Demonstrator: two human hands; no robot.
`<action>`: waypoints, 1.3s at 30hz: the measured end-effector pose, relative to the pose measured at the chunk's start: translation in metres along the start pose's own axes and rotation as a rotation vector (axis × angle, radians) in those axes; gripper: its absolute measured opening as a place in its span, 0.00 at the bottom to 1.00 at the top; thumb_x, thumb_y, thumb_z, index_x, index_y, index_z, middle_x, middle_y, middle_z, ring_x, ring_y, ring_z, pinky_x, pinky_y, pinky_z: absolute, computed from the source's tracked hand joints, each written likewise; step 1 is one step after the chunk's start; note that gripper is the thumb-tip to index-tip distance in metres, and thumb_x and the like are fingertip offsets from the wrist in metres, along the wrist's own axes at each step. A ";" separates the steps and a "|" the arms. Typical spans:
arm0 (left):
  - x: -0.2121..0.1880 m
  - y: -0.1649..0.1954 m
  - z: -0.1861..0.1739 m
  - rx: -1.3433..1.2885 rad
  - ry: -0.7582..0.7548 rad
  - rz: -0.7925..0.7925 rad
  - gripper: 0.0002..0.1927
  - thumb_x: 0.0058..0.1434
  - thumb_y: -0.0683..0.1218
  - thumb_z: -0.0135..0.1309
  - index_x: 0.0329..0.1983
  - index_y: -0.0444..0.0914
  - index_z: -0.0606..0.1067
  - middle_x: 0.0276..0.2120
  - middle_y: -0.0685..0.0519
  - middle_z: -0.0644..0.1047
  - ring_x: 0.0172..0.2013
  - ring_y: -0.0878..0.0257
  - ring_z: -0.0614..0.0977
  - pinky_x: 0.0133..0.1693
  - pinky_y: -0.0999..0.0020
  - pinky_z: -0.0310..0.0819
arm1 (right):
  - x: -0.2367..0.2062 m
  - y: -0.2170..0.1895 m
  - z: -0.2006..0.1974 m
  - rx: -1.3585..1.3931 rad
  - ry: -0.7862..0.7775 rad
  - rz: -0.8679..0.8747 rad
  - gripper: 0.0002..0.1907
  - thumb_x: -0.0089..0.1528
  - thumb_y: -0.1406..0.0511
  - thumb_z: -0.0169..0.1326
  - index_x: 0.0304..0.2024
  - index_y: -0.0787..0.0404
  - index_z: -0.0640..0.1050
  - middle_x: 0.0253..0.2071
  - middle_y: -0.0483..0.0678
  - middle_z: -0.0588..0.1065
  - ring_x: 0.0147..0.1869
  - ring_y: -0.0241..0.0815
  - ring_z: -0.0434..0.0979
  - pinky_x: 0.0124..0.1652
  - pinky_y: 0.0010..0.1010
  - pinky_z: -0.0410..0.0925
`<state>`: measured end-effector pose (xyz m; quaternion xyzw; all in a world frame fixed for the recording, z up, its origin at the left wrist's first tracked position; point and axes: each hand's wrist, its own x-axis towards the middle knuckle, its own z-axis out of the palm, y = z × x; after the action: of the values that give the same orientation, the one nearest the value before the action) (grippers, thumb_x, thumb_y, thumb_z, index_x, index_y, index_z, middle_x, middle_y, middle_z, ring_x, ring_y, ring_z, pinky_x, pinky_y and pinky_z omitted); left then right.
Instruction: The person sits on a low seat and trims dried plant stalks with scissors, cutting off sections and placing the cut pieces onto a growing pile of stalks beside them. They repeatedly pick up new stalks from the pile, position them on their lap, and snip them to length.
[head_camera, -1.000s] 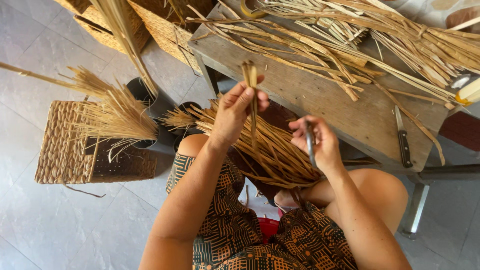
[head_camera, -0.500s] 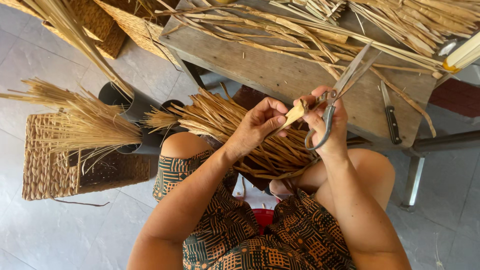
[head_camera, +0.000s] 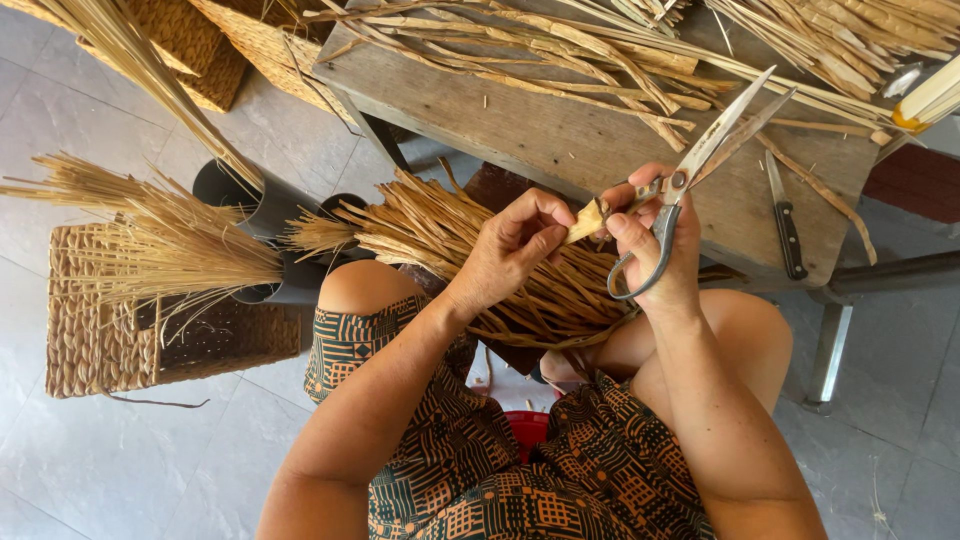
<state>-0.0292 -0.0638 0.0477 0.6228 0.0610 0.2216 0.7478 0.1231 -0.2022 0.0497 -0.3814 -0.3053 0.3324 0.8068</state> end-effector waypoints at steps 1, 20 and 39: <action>-0.001 0.004 0.001 0.054 0.014 0.006 0.04 0.74 0.38 0.49 0.49 0.37 0.73 0.38 0.59 0.74 0.36 0.72 0.77 0.40 0.76 0.76 | 0.000 -0.001 0.000 -0.010 0.004 0.018 0.24 0.63 0.76 0.62 0.60 0.60 0.70 0.48 0.52 0.77 0.46 0.41 0.79 0.44 0.27 0.72; -0.006 0.038 0.013 0.609 0.237 0.303 0.08 0.62 0.37 0.64 0.40 0.36 0.75 0.39 0.52 0.76 0.38 0.64 0.82 0.40 0.71 0.81 | -0.010 0.010 0.013 -0.356 -0.029 -0.051 0.23 0.66 0.77 0.57 0.61 0.59 0.67 0.48 0.49 0.76 0.51 0.33 0.76 0.52 0.24 0.72; -0.004 0.031 0.009 0.530 0.169 0.192 0.06 0.67 0.42 0.59 0.42 0.37 0.73 0.36 0.54 0.79 0.38 0.67 0.83 0.42 0.72 0.79 | -0.010 0.004 0.026 -0.427 -0.012 -0.096 0.21 0.65 0.76 0.56 0.58 0.61 0.67 0.44 0.47 0.75 0.45 0.31 0.73 0.47 0.22 0.69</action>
<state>-0.0376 -0.0702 0.0788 0.7787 0.1196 0.3191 0.5268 0.0964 -0.1976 0.0577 -0.5267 -0.3913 0.2235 0.7208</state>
